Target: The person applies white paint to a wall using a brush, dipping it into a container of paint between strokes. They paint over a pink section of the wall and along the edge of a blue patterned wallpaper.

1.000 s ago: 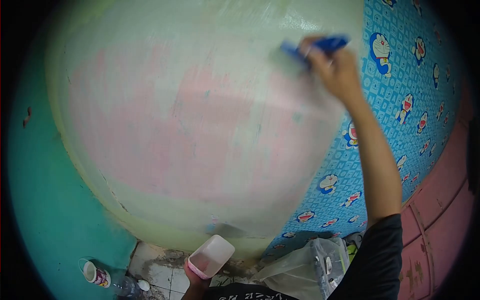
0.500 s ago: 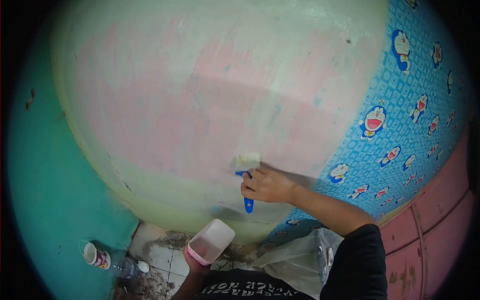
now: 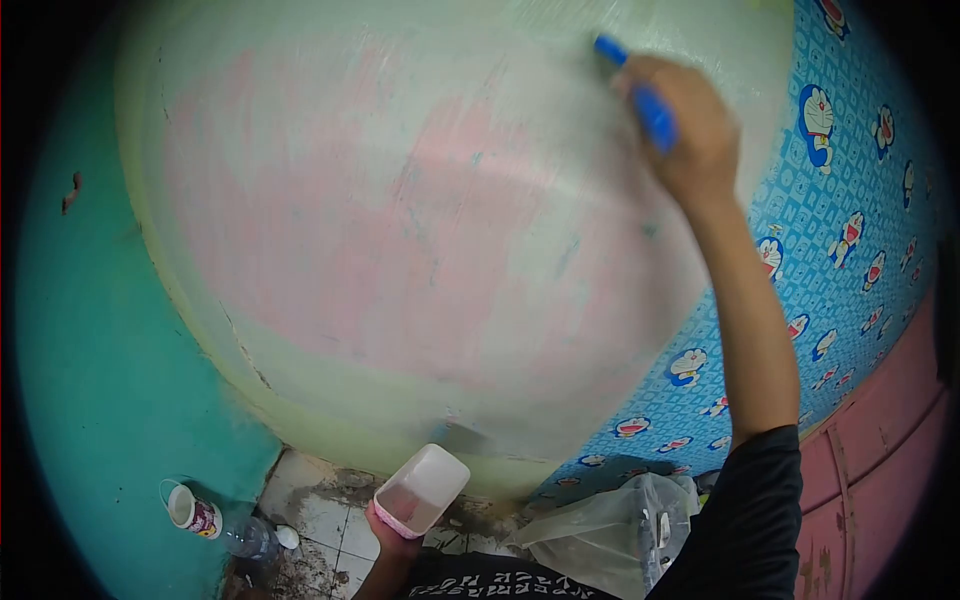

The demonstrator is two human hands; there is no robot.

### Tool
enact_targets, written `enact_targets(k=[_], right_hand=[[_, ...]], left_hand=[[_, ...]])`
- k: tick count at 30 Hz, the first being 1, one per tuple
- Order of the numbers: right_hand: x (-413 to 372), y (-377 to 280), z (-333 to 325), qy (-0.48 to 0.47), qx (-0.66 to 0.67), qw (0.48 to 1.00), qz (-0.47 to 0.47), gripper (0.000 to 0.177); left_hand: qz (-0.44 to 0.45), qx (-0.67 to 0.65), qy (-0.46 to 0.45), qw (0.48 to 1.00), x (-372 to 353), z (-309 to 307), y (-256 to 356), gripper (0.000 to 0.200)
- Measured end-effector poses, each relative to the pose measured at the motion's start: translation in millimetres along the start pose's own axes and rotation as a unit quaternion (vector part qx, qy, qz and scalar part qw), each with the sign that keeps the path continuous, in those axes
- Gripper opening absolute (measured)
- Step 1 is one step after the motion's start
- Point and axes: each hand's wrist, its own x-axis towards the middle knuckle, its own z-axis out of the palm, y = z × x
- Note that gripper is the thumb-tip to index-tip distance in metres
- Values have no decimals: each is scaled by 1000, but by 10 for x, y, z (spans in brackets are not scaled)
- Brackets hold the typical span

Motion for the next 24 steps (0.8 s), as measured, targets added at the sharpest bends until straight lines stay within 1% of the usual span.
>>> enact_targets(k=[1,2,3,4,5,7,10,11,12,13,14,15,16,17,18,20,23,24], right_hand=[[-231,-234,15,-84,18,996,13,21],[-473,-514,43,-145,35,989,1,27],[-717,-853,25,-169,14,985,-39,30],[-1008,-1165,-3,-173,68,982,-35,26],[-1310,-1498,-24,-230,123,965,-37,21],[-1595,-2074,-234,-321,206,921,-74,17],[-1762,-2263,-239,-395,307,866,-3,17],[-1784,-2115,-53,-316,382,866,70,18],[-1554,-1894,-54,-324,403,830,207,29],[-1439,-1612,3,-290,389,830,274,32],[-1185,-1255,-1,-260,384,820,336,26],[-899,-879,-13,-242,329,841,354,25],[-630,-571,-50,-183,311,846,392,25],[-522,-202,4,-86,237,905,343,23],[-352,89,-56,-22,148,949,279,20],[-134,315,-185,43,52,962,265,14],[-408,193,-163,43,64,960,268,19],[-588,61,-161,1,19,994,107,28]], left_hand=[[-1,0,4,1000,-9,-27,-5,79],[-1,1,7,1000,-17,-53,-10,79],[-2,-1,11,1000,-27,-82,-6,79],[-3,-2,13,1000,-43,-89,-8,79],[-3,-4,15,1000,-58,-97,-11,79],[1,-9,17,1000,-88,-56,1,79],[8,-24,1,1000,-74,-69,-2,77],[9,-25,0,1000,-62,-69,30,77],[7,-28,-1,1000,-75,-56,48,76],[6,-35,3,999,-116,-39,46,76],[4,-43,8,999,-155,-22,43,75],[5,-52,17,998,-188,21,62,75],[6,-54,19,998,-179,53,86,75],[7,-56,21,998,-171,85,110,75],[5,-50,19,999,-170,97,124,75],[5,-48,21,999,-187,108,130,76],[8,-51,32,998,-174,95,107,77],[6,-46,36,998,-177,89,105,77]])
